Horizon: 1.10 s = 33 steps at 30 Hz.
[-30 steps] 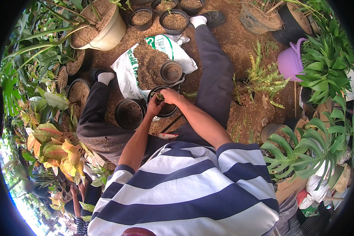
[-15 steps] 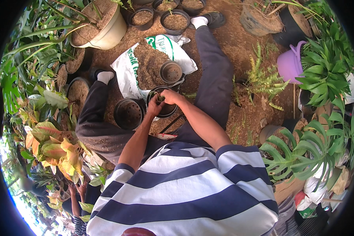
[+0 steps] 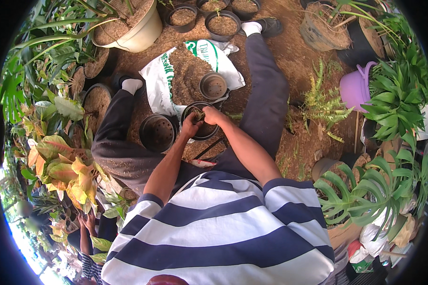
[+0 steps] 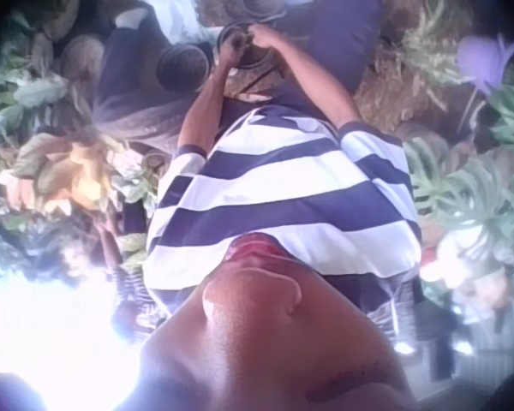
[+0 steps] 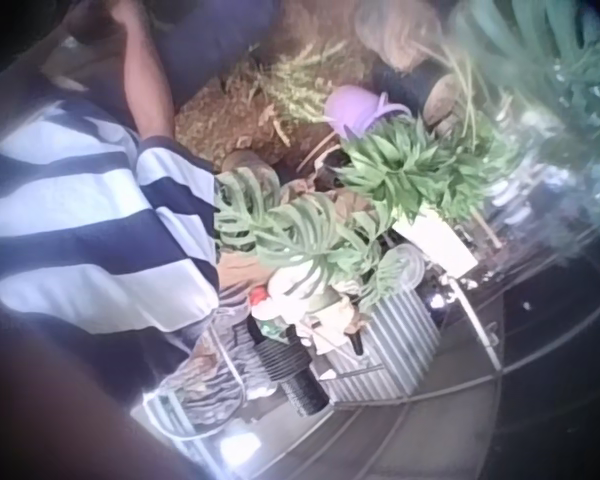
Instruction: The person scoops potting soil from a bag into small pots and replants a small fern plant into one of the pots.
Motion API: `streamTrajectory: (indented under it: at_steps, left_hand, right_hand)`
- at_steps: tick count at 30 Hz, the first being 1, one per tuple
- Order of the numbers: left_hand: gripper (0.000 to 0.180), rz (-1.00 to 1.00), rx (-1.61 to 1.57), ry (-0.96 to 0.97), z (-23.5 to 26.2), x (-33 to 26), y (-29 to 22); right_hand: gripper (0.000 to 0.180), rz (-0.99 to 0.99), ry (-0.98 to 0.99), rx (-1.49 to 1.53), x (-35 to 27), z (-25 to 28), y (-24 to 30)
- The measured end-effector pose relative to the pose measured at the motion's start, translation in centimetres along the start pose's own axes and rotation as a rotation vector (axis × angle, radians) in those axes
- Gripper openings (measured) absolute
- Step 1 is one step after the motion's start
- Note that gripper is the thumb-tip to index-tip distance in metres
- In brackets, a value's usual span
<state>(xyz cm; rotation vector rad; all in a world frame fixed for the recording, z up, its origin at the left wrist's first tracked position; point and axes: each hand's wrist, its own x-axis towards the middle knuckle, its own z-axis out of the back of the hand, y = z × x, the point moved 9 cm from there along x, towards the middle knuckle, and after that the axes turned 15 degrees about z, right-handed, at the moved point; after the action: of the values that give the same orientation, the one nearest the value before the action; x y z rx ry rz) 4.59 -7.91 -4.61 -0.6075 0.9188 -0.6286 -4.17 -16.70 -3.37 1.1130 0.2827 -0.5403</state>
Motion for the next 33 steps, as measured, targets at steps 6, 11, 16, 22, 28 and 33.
streamTrajectory:
  at_steps: [6,11,16,22,28,33]
  left_hand:
    - [0.057,0.009,-0.028,0.047,-0.7,0.6,0.9]
    - [0.061,-0.016,0.063,0.027,-1.3,1.3,2.3]
    - [0.062,0.011,-0.016,0.065,-1.4,1.0,1.6]
    - [0.063,-0.022,0.080,0.022,-1.4,1.2,2.1]
    - [0.062,-0.033,0.133,0.038,-1.2,0.6,0.8]
    - [0.061,-0.039,0.117,0.013,-1.4,1.1,1.9]
  right_hand:
    - [0.061,-0.019,0.076,-0.061,0.1,-0.8,0.0]
    - [0.062,-0.030,0.132,-0.080,0.2,-1.7,-0.1]
    - [0.060,-0.059,0.166,-0.090,0.1,-2.2,-0.7]
    - [0.064,-0.067,0.181,-0.089,0.4,-2.9,-1.2]
    - [0.073,-0.103,0.131,-0.024,1.1,-3.4,-2.9]
    - [0.077,-0.043,0.136,-0.030,0.9,-3.1,-1.8]
